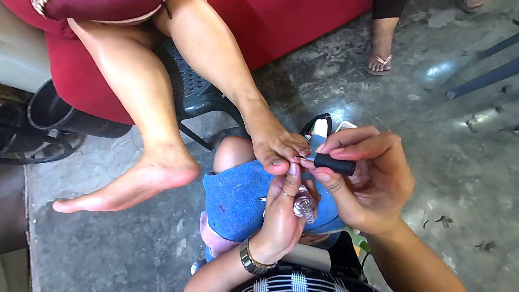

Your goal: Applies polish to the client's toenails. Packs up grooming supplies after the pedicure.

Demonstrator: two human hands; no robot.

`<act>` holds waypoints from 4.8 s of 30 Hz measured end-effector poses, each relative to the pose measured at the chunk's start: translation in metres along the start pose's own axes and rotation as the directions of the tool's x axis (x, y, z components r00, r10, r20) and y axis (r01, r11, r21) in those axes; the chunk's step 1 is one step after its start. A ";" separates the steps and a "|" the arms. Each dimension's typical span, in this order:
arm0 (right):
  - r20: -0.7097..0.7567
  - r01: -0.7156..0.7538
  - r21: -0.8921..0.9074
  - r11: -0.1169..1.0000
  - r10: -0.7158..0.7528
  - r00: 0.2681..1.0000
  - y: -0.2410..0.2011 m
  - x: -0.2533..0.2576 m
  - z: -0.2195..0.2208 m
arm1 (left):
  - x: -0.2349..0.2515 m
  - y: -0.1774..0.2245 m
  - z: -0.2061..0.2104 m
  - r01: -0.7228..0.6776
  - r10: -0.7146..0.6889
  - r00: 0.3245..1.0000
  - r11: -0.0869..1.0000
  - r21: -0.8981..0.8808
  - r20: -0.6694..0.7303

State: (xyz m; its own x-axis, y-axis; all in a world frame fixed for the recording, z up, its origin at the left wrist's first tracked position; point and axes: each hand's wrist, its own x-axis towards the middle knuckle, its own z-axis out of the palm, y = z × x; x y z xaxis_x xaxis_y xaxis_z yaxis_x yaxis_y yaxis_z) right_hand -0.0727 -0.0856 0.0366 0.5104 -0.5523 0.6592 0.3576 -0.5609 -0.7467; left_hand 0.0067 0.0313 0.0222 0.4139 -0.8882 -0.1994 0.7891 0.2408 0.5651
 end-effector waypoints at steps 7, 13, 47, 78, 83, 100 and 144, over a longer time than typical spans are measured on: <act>0.012 0.046 -0.094 0.995 -0.045 0.999 -0.001 -0.001 0.002 | 0.001 0.000 -0.001 0.004 -0.003 1.000 1.000 0.014 -0.007; -0.017 0.045 -0.083 0.996 -0.047 0.999 0.000 -0.002 0.002 | 0.001 0.000 -0.001 0.005 -0.005 1.000 1.000 0.007 -0.010; 0.238 0.063 -0.074 0.995 -0.044 0.970 -0.026 -0.038 -0.003 | -0.009 0.013 0.003 -0.030 0.107 0.954 0.964 0.265 -0.281; 0.205 0.083 -0.106 0.991 -0.060 0.977 -0.007 -0.016 0.010 | 0.000 0.023 -0.042 -0.182 0.195 0.981 0.906 0.383 0.005; 0.230 0.094 -0.098 0.991 -0.070 0.971 -0.010 -0.018 0.006 | 0.001 0.023 -0.043 -0.195 0.204 0.979 0.900 0.389 0.017; 0.262 0.232 -0.139 0.963 -0.190 0.946 -0.015 -0.057 0.017 | -0.002 0.022 -0.040 -0.192 0.205 0.979 0.906 0.377 0.007; 0.163 0.076 0.022 0.997 -0.079 0.983 -0.016 -0.057 0.010 | 0.000 0.023 -0.038 -0.201 0.215 0.977 0.896 0.395 0.010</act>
State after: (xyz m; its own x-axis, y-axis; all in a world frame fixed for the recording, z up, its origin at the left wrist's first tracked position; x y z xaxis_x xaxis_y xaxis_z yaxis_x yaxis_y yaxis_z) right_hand -0.0992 -0.0390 0.0100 0.6016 -0.3982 0.6925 0.4128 -0.5872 -0.6963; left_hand 0.0417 0.0520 0.0052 0.5694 -0.8194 -0.0657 0.4449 0.2399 0.8628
